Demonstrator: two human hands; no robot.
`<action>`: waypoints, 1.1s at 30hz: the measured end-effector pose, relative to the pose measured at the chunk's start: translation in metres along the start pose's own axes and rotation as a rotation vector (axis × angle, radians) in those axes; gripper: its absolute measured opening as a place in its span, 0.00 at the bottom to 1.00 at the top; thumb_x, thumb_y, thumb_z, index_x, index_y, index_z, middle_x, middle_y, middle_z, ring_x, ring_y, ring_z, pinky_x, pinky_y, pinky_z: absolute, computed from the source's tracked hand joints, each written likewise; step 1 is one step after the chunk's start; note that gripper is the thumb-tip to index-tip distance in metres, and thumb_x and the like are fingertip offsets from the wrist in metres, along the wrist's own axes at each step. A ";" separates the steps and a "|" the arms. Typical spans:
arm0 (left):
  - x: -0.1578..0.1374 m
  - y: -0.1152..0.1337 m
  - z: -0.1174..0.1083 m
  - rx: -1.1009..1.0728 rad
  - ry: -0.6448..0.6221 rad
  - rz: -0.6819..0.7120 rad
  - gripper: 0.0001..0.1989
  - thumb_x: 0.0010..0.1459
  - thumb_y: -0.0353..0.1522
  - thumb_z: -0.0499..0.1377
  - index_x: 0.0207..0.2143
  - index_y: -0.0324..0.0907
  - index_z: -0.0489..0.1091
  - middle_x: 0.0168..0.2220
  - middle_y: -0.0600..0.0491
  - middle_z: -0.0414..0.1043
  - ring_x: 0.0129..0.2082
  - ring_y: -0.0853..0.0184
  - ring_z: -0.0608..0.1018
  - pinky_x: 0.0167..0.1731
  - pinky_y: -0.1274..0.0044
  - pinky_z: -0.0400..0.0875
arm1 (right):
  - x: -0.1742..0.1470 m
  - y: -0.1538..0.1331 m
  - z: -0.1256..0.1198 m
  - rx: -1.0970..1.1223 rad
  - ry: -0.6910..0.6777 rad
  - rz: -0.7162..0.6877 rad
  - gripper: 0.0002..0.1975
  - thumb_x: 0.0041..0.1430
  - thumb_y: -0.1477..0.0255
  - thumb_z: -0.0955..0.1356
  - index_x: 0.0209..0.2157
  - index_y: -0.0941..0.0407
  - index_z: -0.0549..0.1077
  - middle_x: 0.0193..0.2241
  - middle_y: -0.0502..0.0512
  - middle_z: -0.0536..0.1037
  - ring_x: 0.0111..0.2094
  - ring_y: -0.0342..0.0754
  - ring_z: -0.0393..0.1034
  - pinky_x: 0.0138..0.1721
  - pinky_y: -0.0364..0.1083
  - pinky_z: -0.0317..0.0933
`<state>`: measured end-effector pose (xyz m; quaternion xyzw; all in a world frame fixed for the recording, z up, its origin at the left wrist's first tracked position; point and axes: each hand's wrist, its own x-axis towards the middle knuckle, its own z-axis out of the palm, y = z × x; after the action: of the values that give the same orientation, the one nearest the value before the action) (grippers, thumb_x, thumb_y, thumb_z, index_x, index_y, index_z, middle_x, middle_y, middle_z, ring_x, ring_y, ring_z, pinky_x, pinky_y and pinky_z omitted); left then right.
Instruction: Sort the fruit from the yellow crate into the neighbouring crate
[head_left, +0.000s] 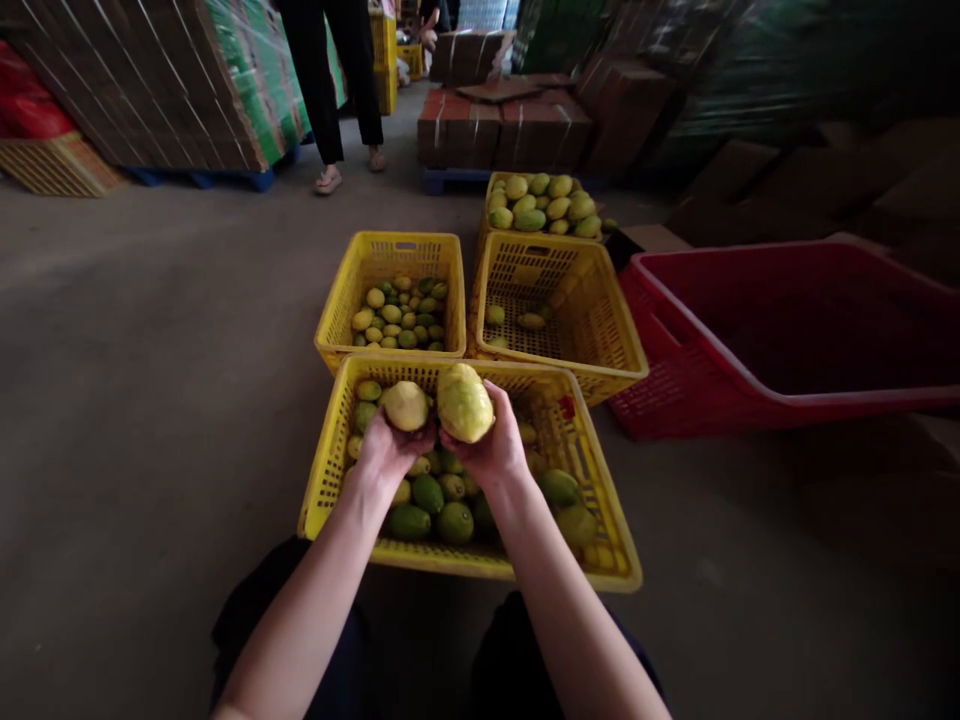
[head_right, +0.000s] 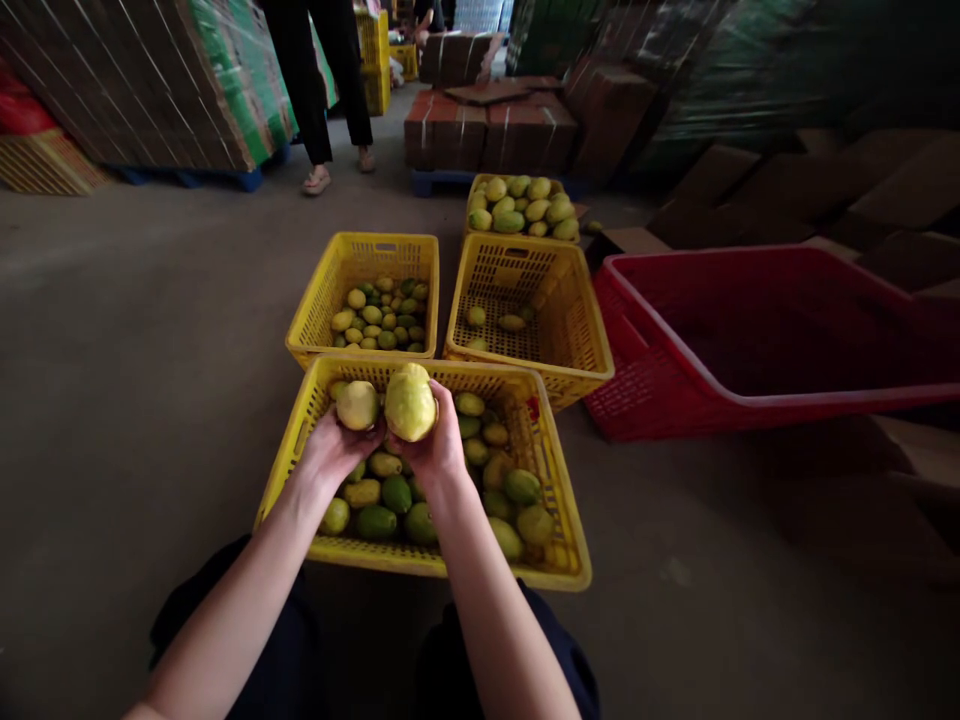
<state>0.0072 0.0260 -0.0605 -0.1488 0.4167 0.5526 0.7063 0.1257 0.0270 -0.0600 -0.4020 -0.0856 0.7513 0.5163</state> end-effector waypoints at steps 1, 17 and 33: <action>-0.001 0.002 0.001 -0.023 -0.022 0.039 0.10 0.67 0.32 0.49 0.40 0.43 0.69 0.33 0.50 0.72 0.30 0.65 0.76 0.27 0.75 0.76 | -0.001 -0.002 0.000 -0.002 -0.038 -0.029 0.15 0.52 0.56 0.67 0.30 0.54 0.72 0.21 0.50 0.75 0.20 0.47 0.69 0.15 0.42 0.61; -0.009 0.008 -0.002 -0.101 -0.239 0.270 0.13 0.66 0.41 0.55 0.37 0.44 0.74 0.34 0.53 0.78 0.31 0.68 0.79 0.35 0.75 0.79 | 0.007 -0.001 -0.011 -0.086 -0.068 -0.242 0.16 0.52 0.55 0.71 0.34 0.52 0.76 0.29 0.52 0.82 0.29 0.51 0.78 0.27 0.49 0.73; -0.002 0.005 0.000 -0.100 -0.058 0.129 0.12 0.68 0.37 0.53 0.35 0.41 0.72 0.30 0.52 0.76 0.30 0.67 0.79 0.34 0.75 0.80 | 0.032 0.017 -0.021 0.068 0.119 -0.121 0.10 0.57 0.62 0.68 0.28 0.54 0.76 0.23 0.51 0.80 0.26 0.50 0.77 0.36 0.51 0.76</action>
<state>0.0025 0.0265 -0.0575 -0.1407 0.3768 0.6210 0.6727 0.1235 0.0399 -0.1000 -0.4222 -0.0532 0.6961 0.5783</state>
